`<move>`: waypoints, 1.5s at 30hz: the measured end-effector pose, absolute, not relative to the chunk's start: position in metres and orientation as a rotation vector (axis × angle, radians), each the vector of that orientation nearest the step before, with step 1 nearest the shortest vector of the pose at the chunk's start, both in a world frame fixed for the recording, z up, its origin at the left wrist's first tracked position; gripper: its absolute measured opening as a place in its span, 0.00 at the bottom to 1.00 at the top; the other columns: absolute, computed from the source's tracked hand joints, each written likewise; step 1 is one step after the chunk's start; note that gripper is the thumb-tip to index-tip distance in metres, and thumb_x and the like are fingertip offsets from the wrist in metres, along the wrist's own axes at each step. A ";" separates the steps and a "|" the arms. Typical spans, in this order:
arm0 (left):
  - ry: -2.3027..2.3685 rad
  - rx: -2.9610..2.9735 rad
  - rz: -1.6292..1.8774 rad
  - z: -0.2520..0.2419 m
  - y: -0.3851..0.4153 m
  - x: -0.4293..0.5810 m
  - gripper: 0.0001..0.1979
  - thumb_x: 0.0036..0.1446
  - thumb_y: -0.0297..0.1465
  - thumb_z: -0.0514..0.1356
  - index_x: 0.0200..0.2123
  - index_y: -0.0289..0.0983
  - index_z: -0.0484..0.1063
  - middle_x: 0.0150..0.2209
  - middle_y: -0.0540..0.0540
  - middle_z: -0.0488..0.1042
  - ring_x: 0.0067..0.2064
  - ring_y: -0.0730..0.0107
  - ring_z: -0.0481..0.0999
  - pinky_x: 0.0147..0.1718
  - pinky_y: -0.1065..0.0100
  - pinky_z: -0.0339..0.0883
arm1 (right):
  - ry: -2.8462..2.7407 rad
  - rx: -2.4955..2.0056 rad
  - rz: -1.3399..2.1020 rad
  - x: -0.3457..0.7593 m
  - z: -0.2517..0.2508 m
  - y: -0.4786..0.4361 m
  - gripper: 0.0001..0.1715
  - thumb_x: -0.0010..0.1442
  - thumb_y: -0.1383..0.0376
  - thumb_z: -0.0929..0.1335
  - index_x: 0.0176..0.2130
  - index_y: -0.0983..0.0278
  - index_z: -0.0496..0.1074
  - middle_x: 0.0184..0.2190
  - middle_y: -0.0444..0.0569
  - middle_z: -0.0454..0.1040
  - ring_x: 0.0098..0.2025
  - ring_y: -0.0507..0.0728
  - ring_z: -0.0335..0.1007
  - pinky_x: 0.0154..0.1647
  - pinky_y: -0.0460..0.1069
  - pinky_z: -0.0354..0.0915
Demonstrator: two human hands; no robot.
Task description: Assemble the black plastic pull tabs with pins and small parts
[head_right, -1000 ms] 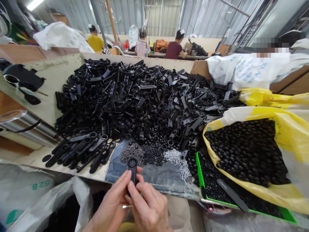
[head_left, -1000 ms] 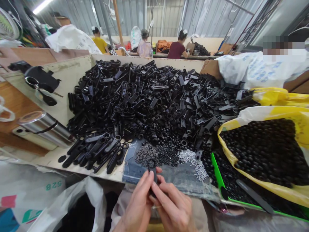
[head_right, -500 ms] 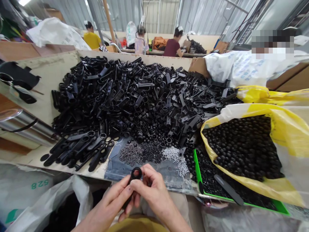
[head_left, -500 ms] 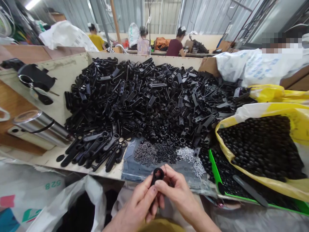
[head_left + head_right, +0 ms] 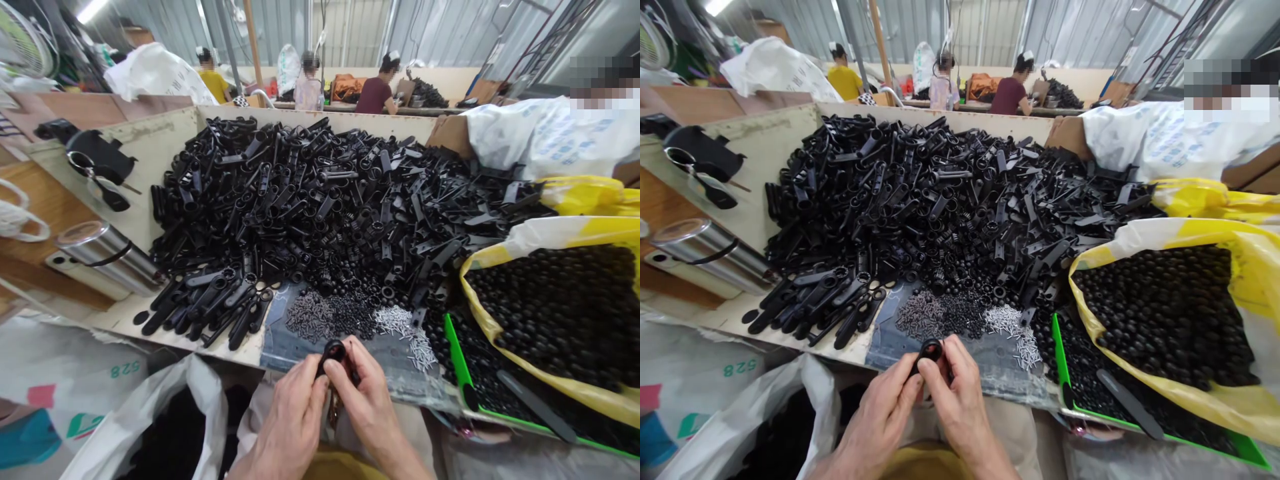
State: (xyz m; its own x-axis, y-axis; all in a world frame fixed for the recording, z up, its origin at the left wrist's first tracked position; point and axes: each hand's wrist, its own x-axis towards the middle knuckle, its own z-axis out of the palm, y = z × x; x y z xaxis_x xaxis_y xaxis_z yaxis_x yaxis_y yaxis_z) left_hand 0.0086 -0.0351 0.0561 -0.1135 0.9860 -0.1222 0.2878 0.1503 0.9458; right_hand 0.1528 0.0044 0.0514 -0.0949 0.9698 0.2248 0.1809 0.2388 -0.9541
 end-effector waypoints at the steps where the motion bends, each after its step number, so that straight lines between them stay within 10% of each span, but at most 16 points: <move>1: 1.526 1.291 0.971 0.061 -0.032 0.007 0.14 0.65 0.40 0.63 0.50 0.47 0.81 0.48 0.41 0.83 0.50 0.51 0.79 0.54 0.61 0.68 | -1.507 -1.129 0.983 0.154 0.051 0.004 0.14 0.68 0.65 0.67 0.30 0.61 0.65 0.28 0.40 0.62 0.29 0.52 0.60 0.29 0.45 0.60; 13: 1.419 1.360 1.150 0.069 -0.024 0.020 0.10 0.64 0.39 0.63 0.33 0.46 0.82 0.32 0.44 0.80 0.38 0.55 0.76 0.45 0.63 0.68 | -1.218 -1.119 1.156 0.155 0.048 -0.002 0.16 0.68 0.53 0.69 0.35 0.62 0.71 0.29 0.42 0.67 0.30 0.52 0.63 0.31 0.44 0.65; 20: 1.453 0.938 1.156 0.049 -0.036 0.024 0.22 0.60 0.46 0.67 0.54 0.45 0.80 0.59 0.43 0.79 0.63 0.49 0.72 0.64 0.60 0.61 | -1.188 -1.071 1.437 0.156 0.054 0.003 0.22 0.64 0.47 0.72 0.43 0.62 0.79 0.34 0.46 0.72 0.35 0.55 0.66 0.38 0.47 0.69; 28: 1.367 1.073 1.116 0.051 -0.052 0.007 0.24 0.59 0.49 0.66 0.57 0.50 0.79 0.58 0.43 0.80 0.60 0.48 0.76 0.66 0.60 0.60 | -1.073 -0.841 1.800 0.163 0.062 -0.004 0.20 0.65 0.49 0.72 0.44 0.63 0.74 0.29 0.42 0.72 0.22 0.49 0.67 0.25 0.45 0.68; 45: 1.229 1.153 1.041 0.093 -0.020 -0.008 0.16 0.57 0.41 0.69 0.49 0.45 0.80 0.59 0.41 0.76 0.59 0.49 0.75 0.54 0.60 0.72 | -1.410 -1.002 1.168 0.160 0.068 -0.008 0.09 0.67 0.59 0.70 0.40 0.62 0.78 0.36 0.49 0.80 0.35 0.56 0.75 0.36 0.46 0.71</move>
